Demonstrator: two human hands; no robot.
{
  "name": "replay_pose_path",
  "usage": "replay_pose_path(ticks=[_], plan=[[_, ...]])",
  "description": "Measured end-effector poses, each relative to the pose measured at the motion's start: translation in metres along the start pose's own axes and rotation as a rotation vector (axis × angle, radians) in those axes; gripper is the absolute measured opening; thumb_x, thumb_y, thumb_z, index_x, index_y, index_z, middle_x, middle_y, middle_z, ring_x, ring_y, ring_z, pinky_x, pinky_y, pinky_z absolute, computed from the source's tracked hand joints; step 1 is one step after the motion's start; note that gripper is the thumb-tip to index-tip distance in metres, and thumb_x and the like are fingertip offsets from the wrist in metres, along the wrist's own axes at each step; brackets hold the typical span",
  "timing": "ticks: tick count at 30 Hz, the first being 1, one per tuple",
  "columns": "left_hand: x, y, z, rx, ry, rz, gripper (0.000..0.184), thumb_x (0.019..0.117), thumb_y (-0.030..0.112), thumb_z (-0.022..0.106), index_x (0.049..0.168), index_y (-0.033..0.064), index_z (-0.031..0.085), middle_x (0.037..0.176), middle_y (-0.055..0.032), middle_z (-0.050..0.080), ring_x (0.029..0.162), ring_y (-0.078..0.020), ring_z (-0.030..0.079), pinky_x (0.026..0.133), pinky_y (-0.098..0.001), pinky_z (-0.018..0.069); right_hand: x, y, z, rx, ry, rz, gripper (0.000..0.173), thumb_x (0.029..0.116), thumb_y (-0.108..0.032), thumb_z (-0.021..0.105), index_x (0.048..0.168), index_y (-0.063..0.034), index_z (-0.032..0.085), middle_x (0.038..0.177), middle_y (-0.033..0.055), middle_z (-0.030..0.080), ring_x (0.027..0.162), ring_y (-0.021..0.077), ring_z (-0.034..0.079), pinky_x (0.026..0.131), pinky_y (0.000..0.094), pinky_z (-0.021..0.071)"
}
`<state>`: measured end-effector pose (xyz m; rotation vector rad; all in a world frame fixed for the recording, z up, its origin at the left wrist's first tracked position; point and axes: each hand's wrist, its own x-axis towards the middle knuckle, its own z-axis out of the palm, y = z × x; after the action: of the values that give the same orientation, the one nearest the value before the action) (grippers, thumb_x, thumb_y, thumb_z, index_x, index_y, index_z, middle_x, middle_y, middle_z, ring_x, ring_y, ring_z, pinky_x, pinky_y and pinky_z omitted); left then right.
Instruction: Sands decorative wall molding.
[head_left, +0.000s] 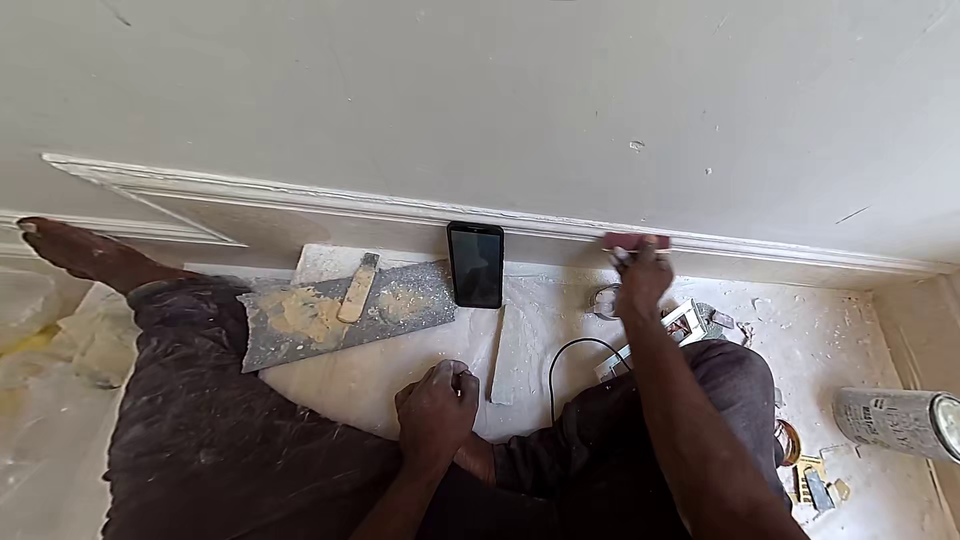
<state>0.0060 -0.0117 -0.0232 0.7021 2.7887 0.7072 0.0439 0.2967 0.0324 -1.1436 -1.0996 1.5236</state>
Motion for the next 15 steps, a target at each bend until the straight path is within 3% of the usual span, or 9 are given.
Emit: replay_pose_path(ticks=[3,6,8,10,12,15], plan=[[0.003,0.006,0.005,0.036,-0.041,-0.011,0.023,0.0999,0.024,0.056,0.100,0.0074,0.072,0.081,-0.0100,0.070,0.078,-0.0294,0.068,0.087,-0.0597,0.0483,0.012,-0.004,-0.008,-0.006,0.110,-0.023,0.030,0.1118,-0.027,0.046,0.101,-0.0007,0.054,0.070,0.0055,0.065,0.058,0.0143,0.068,0.060,0.0320,0.0628],[0.004,0.007,0.004,0.045,-0.034,-0.003,0.025,0.0994,0.024,0.055,0.101,0.0075,0.073,0.082,-0.0106,0.071,0.079,-0.0293,0.069,0.088,-0.0604,0.0483,-0.015,0.008,0.021,-0.127,-0.008,-0.013,0.039,0.1116,-0.030,0.043,0.103,0.0040,0.060,0.076,0.0092,0.066,0.067,0.0178,0.069,0.068,0.0387,0.0620],[0.003,0.004,0.005,0.027,-0.008,0.014,0.025,0.0979,0.025,0.055,0.100,0.0067,0.072,0.080,-0.0107,0.069,0.077,-0.0299,0.068,0.085,-0.0613,0.0486,-0.037,0.013,0.046,-0.093,-0.128,0.031,0.038,0.1118,-0.028,0.044,0.102,0.0041,0.060,0.075,0.0099,0.068,0.066,0.0175,0.071,0.067,0.0374,0.0636],[-0.001,-0.001,0.005,0.012,0.021,0.018,0.025,0.0973,0.024,0.055,0.100,0.0058,0.072,0.078,-0.0107,0.068,0.074,-0.0303,0.067,0.082,-0.0613,0.0483,-0.046,0.013,0.057,0.005,-0.130,0.087,0.034,0.1120,-0.026,0.045,0.100,0.0025,0.059,0.073,0.0096,0.069,0.062,0.0170,0.071,0.063,0.0346,0.0636],[-0.003,-0.004,0.003,0.004,0.034,0.008,0.025,0.0975,0.022,0.055,0.101,0.0052,0.072,0.078,-0.0114,0.068,0.073,-0.0304,0.067,0.081,-0.0615,0.0488,-0.033,0.013,0.037,-0.016,-0.110,0.050,0.036,0.1116,-0.029,0.045,0.102,0.0020,0.060,0.075,0.0068,0.069,0.066,0.0157,0.070,0.067,0.0358,0.0630],[0.000,-0.002,0.003,-0.001,0.022,0.011,0.025,0.0971,0.023,0.055,0.100,0.0062,0.073,0.078,-0.0107,0.069,0.074,-0.0301,0.067,0.079,-0.0603,0.0493,0.020,-0.002,-0.018,-0.074,0.078,-0.014,0.038,0.1112,-0.032,0.044,0.110,0.0027,0.058,0.081,0.0075,0.066,0.068,0.0157,0.068,0.068,0.0369,0.0614]])
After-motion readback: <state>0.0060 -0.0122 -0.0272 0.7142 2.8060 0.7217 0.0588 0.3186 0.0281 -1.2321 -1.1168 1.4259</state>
